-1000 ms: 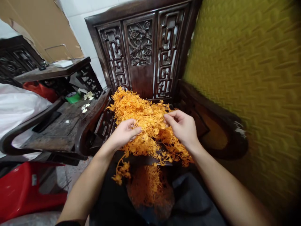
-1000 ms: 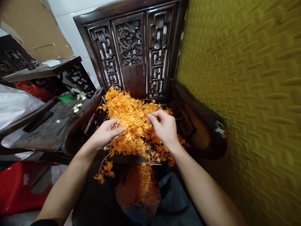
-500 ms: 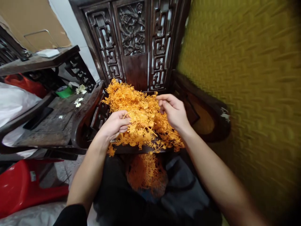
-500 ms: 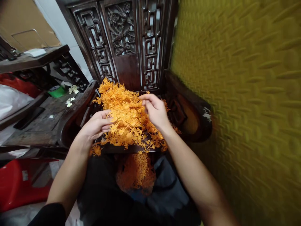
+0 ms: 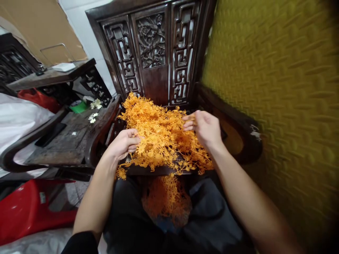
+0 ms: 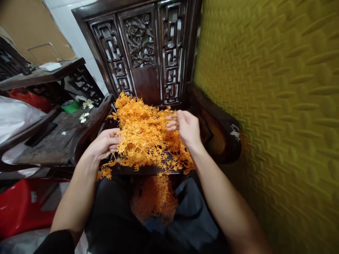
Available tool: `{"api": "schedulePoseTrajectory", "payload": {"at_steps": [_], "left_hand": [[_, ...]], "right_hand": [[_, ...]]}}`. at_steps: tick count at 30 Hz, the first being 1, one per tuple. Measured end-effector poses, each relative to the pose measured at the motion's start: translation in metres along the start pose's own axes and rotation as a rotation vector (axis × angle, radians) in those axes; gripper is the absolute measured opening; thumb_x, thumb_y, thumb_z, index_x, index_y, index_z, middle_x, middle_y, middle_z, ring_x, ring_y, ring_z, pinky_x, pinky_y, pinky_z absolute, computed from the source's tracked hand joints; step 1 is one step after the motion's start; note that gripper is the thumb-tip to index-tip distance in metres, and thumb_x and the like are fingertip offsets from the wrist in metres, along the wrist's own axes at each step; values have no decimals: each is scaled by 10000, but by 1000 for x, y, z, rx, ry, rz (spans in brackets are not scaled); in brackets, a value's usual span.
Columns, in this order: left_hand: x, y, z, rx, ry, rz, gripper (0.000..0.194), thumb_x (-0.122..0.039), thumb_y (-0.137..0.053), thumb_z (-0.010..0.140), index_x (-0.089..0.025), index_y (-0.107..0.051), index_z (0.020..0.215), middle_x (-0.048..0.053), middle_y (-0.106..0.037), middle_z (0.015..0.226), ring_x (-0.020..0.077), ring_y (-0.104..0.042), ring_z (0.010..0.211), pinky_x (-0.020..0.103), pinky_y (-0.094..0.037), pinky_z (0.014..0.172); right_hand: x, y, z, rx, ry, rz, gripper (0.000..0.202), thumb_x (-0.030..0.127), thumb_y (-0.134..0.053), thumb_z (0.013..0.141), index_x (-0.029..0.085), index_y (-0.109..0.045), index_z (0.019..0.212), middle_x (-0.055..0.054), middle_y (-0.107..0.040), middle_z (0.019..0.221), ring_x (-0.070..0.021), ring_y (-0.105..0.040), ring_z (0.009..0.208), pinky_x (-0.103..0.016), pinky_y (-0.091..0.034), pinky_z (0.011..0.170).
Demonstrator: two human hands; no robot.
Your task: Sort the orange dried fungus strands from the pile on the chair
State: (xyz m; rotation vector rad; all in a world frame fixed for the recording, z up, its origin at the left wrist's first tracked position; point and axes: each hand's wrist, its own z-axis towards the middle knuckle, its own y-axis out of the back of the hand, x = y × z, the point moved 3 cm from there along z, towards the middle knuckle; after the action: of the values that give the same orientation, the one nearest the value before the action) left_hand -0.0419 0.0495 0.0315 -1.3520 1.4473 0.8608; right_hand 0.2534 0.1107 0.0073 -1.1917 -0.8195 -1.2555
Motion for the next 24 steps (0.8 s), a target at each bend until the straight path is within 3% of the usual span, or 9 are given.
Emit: {"api": "schedulePoseTrajectory", "payload": {"at_steps": [2,4,6,9,11,14,16,21,24], "left_hand": [[2,-4,1,11,13,21,391,-210,-852,637,-167,-467,687,-85,-425,515,-11,-282,372,128,-142,380],[5,-10,2,19,20,32,398,-194,-853,627,-169,-459,679,-86,-424,520,-12,-279,372,132,-141,381],[7,-15,4,31,36,52,391,-176,-844,629,-171,-456,671,-88,-411,518,-9,-286,373,136,-149,384],[11,-19,7,41,60,99,354,-179,-825,656,-174,-471,674,-91,-389,501,3,-300,369,142,-155,385],[14,-18,11,37,64,122,339,-187,-821,662,-173,-482,672,-86,-397,494,8,-306,365,145,-156,382],[15,-11,15,5,57,126,366,-163,-836,622,-172,-472,657,-88,-398,494,5,-300,365,145,-144,377],[14,-7,16,-16,44,101,392,-149,-841,605,-175,-453,653,-96,-384,493,0,-287,367,143,-135,378],[8,-9,17,-39,-4,23,388,-149,-822,631,-179,-438,679,-102,-393,506,-9,-274,368,138,-139,383],[6,-14,20,-49,-37,-25,394,-145,-814,635,-181,-426,697,-108,-390,517,-18,-251,370,135,-138,385]], "right_hand": [[0,-14,-7,152,-58,48,494,640,-702,823,211,-645,1063,-8,-595,758,-110,-464,538,-260,-362,468],[2,-29,-18,245,-94,47,504,625,-661,863,226,-661,1172,24,-512,691,-102,-386,517,-253,-277,446],[6,-43,-30,346,-112,-43,490,637,-585,912,225,-697,1152,40,-412,629,-103,-309,511,-262,-219,456],[14,-58,-41,482,16,-264,446,633,-624,895,204,-734,946,12,-477,657,-110,-365,564,-280,-285,513],[20,-56,-38,398,150,-288,410,600,-671,879,199,-678,793,-4,-524,694,-118,-429,603,-289,-346,558],[30,-32,-24,17,277,-60,402,604,-566,947,232,-573,796,5,-482,696,-117,-454,580,-272,-357,523],[32,-16,-14,-133,268,109,400,628,-505,964,251,-520,831,6,-487,723,-112,-463,557,-248,-330,466],[13,-15,-9,63,-59,263,399,591,-685,852,226,-526,826,-42,-645,829,-89,-484,514,-233,-255,390],[2,-24,-12,158,-109,233,349,519,-729,833,204,-622,938,-25,-639,784,-65,-435,462,-245,-238,391]]}}
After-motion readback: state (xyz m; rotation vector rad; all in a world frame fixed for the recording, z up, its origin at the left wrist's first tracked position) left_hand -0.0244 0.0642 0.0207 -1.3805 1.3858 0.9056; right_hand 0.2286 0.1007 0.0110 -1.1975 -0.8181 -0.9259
